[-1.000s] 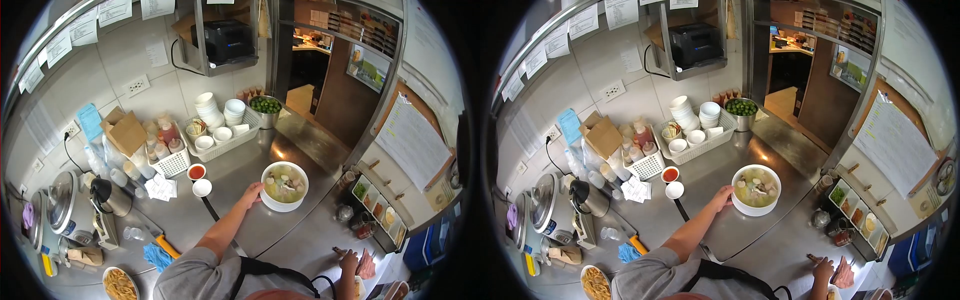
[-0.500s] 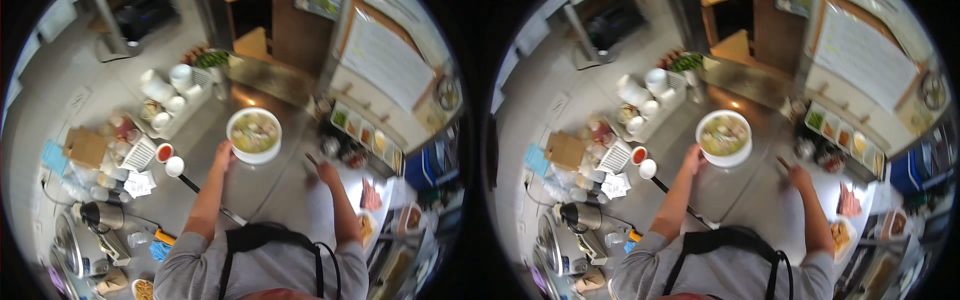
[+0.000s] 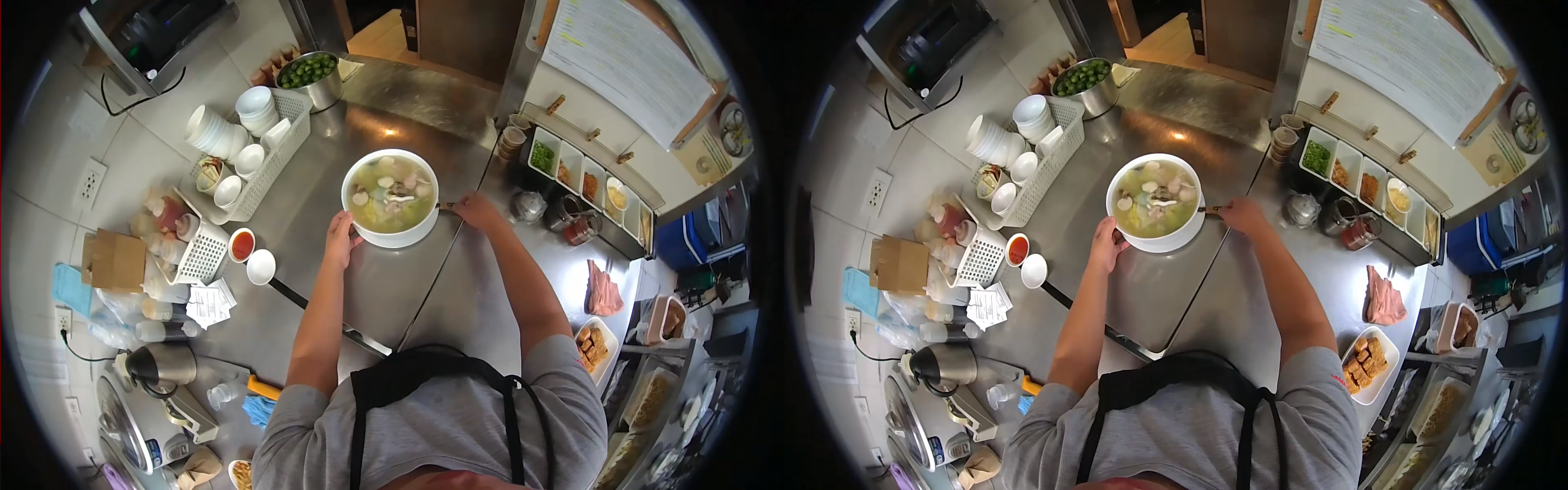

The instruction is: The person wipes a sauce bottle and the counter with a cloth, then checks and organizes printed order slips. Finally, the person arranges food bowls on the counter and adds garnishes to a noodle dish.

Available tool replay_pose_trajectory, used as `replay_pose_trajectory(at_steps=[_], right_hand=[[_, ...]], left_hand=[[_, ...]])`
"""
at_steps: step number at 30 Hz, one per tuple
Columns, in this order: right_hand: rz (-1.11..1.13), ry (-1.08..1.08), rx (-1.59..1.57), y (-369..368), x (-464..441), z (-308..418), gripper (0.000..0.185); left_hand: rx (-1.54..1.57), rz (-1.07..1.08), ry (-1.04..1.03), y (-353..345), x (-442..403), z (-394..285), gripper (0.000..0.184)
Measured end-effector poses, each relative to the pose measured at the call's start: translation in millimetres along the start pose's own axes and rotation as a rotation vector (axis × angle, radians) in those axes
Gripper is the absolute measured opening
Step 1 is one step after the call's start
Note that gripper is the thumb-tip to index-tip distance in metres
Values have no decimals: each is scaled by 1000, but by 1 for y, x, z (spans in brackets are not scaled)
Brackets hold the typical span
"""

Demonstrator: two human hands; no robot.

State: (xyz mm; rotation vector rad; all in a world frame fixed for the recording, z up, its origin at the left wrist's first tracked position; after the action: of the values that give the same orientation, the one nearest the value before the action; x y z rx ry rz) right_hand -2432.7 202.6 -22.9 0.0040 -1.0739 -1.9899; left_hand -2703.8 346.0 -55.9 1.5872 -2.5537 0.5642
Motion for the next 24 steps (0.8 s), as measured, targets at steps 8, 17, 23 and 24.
replay_pose_trajectory(at_steps=[8,17,23,24], right_hand=[[-145,273,-21,4,-5,69,33],[-687,-44,220,133,-17,11,23],[-720,-192,475,201,-22,-71,18],[-699,-155,463,203,-31,-75,18]], left_hand=[[-73,-8,-16,7,-6,7,31],[-79,193,6,-16,3,-10,52],[-3,182,-7,-20,4,-12,48],[21,167,-11,-21,4,-13,47]])
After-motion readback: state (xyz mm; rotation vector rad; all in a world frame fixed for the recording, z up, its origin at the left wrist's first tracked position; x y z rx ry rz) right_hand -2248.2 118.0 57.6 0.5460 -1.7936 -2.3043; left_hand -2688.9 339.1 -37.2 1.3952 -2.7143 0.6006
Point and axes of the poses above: each hand's wrist, its own x-axis away from the middle knuckle, its own y-axis out of the back of the hand, z = x × y, the point moved 9 cm from there along -x, towards the middle knuckle, and after that the axes turned 8 degrees about -y, right-handed, at the moved point
